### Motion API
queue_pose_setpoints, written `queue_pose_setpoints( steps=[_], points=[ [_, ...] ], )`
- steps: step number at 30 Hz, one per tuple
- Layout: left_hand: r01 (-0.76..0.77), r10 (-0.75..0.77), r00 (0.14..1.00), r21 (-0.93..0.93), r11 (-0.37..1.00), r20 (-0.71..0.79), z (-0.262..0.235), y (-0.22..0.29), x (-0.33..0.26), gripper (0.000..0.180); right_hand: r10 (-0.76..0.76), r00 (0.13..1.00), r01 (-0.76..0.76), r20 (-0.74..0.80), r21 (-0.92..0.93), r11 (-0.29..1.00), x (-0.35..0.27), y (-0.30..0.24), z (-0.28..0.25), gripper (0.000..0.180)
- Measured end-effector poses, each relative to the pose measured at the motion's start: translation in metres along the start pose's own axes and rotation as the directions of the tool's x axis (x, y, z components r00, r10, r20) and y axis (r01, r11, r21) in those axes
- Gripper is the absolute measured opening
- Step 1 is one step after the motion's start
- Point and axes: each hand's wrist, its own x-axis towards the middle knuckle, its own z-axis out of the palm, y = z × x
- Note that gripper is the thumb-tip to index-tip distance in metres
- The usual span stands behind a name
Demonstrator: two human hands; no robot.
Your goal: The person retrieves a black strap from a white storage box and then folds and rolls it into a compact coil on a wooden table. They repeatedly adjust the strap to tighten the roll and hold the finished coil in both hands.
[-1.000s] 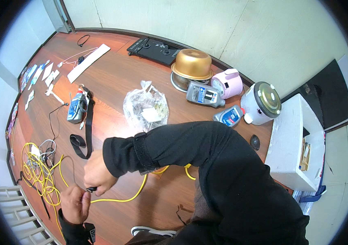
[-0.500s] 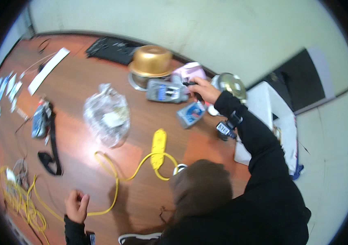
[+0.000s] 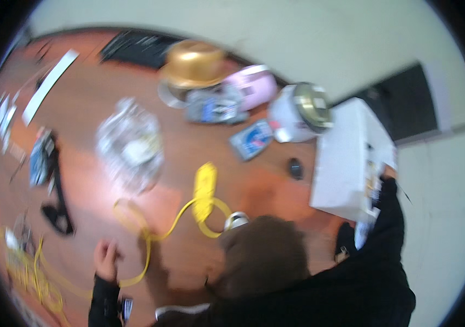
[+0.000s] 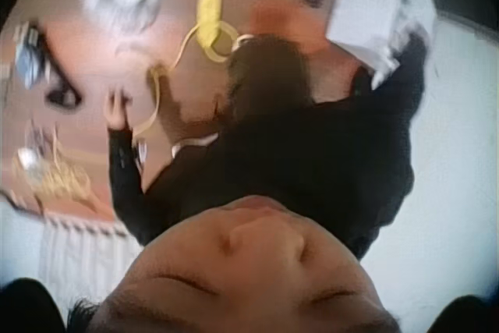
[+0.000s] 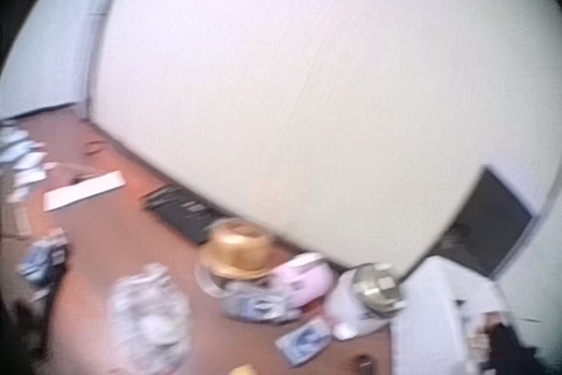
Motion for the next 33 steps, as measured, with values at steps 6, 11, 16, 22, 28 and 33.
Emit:
queue_pose_setpoints(
  steps=[6,11,16,22,28,33],
  points=[
    [0.026,-0.032,0.999,-0.123,0.992,-0.043,0.005,0.003,-0.001,0.018,0.291,0.904,0.052,-0.313,0.757,0.651,0.108,-0.037,-0.103,0.039],
    [0.146,-0.170,0.982,-0.243,0.959,-0.082,0.002,0.009,-0.019,0.018,-0.249,0.640,0.766,-0.727,0.629,0.132,0.057,-0.305,-0.357,0.034],
    [0.142,-0.179,0.973,-0.234,0.962,-0.146,-0.008,0.009,-0.044,0.018,-0.730,-0.067,0.986,-0.680,0.069,-0.154,-0.140,-0.526,-0.514,0.033],
    [0.130,-0.206,0.951,-0.305,0.943,-0.231,-0.023,0.001,-0.072,0.016,-0.892,-0.201,0.980,-0.405,-0.090,-0.179,-0.260,-0.608,-0.627,0.038],
    [0.176,-0.287,0.920,-0.373,0.911,-0.267,-0.045,-0.019,-0.080,0.016,-0.865,-0.131,0.988,-0.485,0.005,-0.152,-0.266,-0.656,-0.687,0.037],
    [0.141,-0.210,0.905,-0.205,0.969,-0.370,-0.086,-0.049,-0.044,0.017,-0.907,-0.143,0.990,-0.395,-0.045,-0.137,-0.299,-0.716,-0.657,0.041]
  ],
)
